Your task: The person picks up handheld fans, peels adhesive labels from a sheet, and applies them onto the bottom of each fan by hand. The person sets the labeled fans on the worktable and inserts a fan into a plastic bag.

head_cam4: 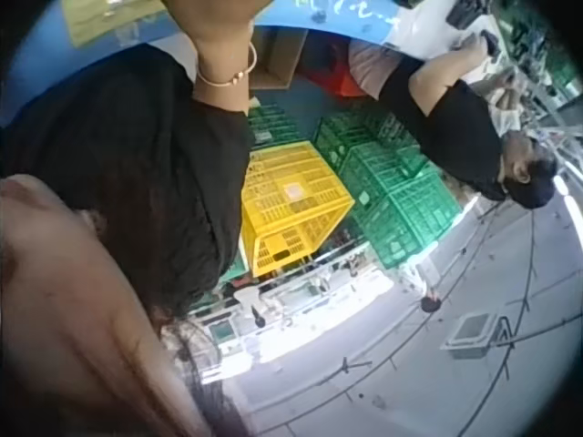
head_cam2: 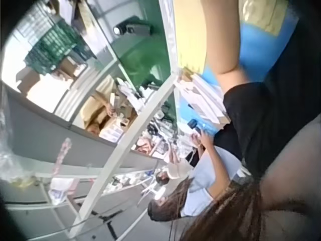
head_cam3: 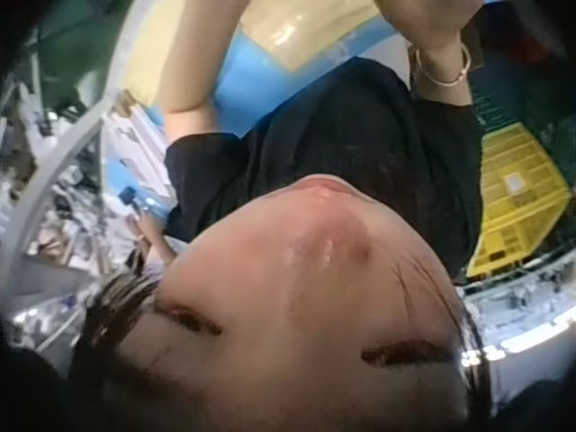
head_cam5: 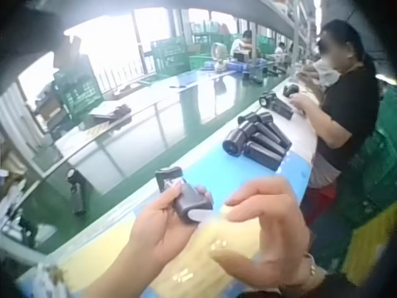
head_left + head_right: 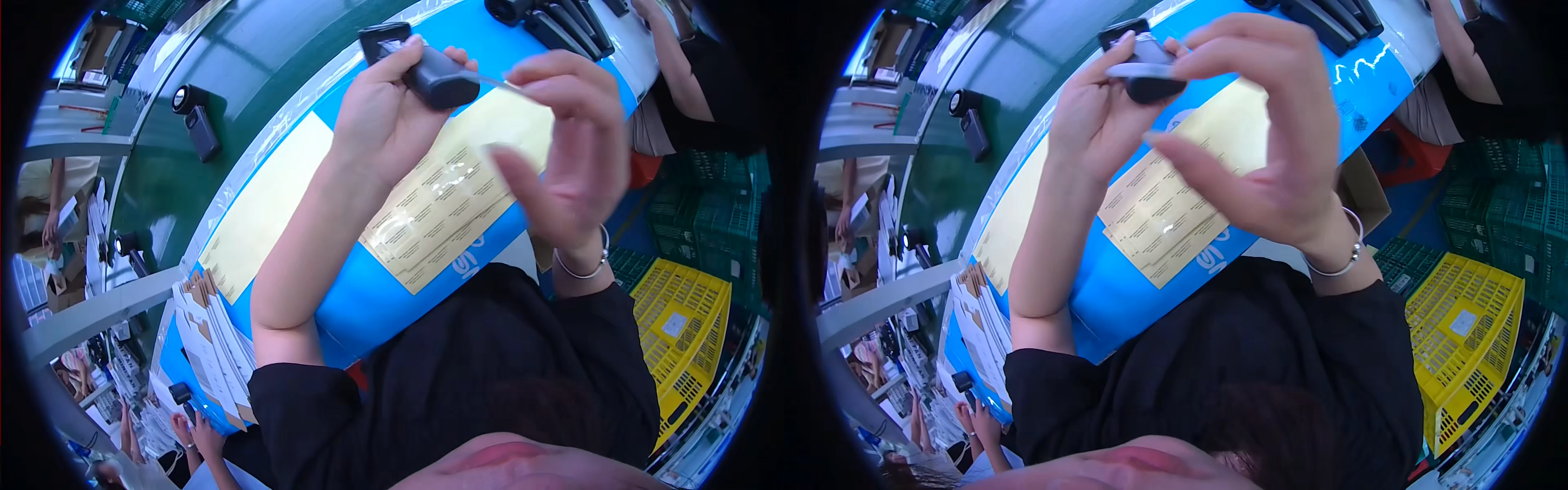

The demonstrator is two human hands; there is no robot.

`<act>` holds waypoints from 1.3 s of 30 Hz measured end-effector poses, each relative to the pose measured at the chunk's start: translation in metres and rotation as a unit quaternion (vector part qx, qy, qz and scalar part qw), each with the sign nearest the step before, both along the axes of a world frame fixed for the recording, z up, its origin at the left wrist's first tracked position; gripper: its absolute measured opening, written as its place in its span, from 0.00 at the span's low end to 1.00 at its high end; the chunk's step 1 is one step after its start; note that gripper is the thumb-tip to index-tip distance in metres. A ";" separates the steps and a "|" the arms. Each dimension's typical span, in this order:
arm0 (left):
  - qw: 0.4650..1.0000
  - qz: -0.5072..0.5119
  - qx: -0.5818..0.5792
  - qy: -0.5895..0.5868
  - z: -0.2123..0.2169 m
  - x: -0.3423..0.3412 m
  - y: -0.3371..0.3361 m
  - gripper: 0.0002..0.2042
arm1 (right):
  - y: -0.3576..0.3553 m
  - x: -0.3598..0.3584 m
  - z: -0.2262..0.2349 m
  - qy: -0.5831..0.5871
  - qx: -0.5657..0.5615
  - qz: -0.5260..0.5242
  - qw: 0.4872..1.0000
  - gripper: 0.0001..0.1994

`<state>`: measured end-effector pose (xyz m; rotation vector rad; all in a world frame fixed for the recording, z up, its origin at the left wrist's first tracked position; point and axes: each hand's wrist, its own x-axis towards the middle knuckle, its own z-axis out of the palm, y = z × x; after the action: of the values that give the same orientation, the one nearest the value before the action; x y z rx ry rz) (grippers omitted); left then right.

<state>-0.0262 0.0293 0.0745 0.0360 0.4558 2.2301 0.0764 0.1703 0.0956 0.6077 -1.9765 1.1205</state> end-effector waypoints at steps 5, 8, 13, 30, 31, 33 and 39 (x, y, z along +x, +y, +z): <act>0.998 0.059 -0.004 -0.018 0.032 0.022 -0.012 0.15 | -0.013 0.010 0.003 -0.130 -0.216 0.089 0.964 0.05; 0.998 0.035 0.059 -0.011 0.028 0.034 -0.019 0.14 | -0.019 0.010 0.003 -0.153 -0.231 0.080 0.958 0.07; 0.989 0.045 0.137 0.010 0.042 0.057 -0.032 0.13 | -0.028 0.011 0.006 -0.134 -0.232 0.078 0.960 0.07; 0.997 0.054 0.057 -0.014 0.032 0.059 -0.032 0.11 | -0.027 0.012 0.004 -0.117 -0.225 0.042 0.966 0.09; 0.997 0.052 0.054 -0.014 0.032 0.060 -0.032 0.11 | -0.026 0.012 0.004 -0.114 -0.226 0.047 0.966 0.09; 0.997 0.050 0.051 -0.016 0.031 0.060 -0.028 0.11 | -0.025 0.012 0.003 -0.111 -0.228 0.053 0.966 0.09; 0.998 0.051 0.036 -0.019 0.027 0.059 -0.032 0.10 | -0.026 0.009 0.001 -0.116 -0.219 0.061 0.967 0.09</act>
<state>0.0326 -0.0025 0.1019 0.0093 0.3634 2.3422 0.0852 0.1445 0.0970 0.3786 -1.8090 1.7089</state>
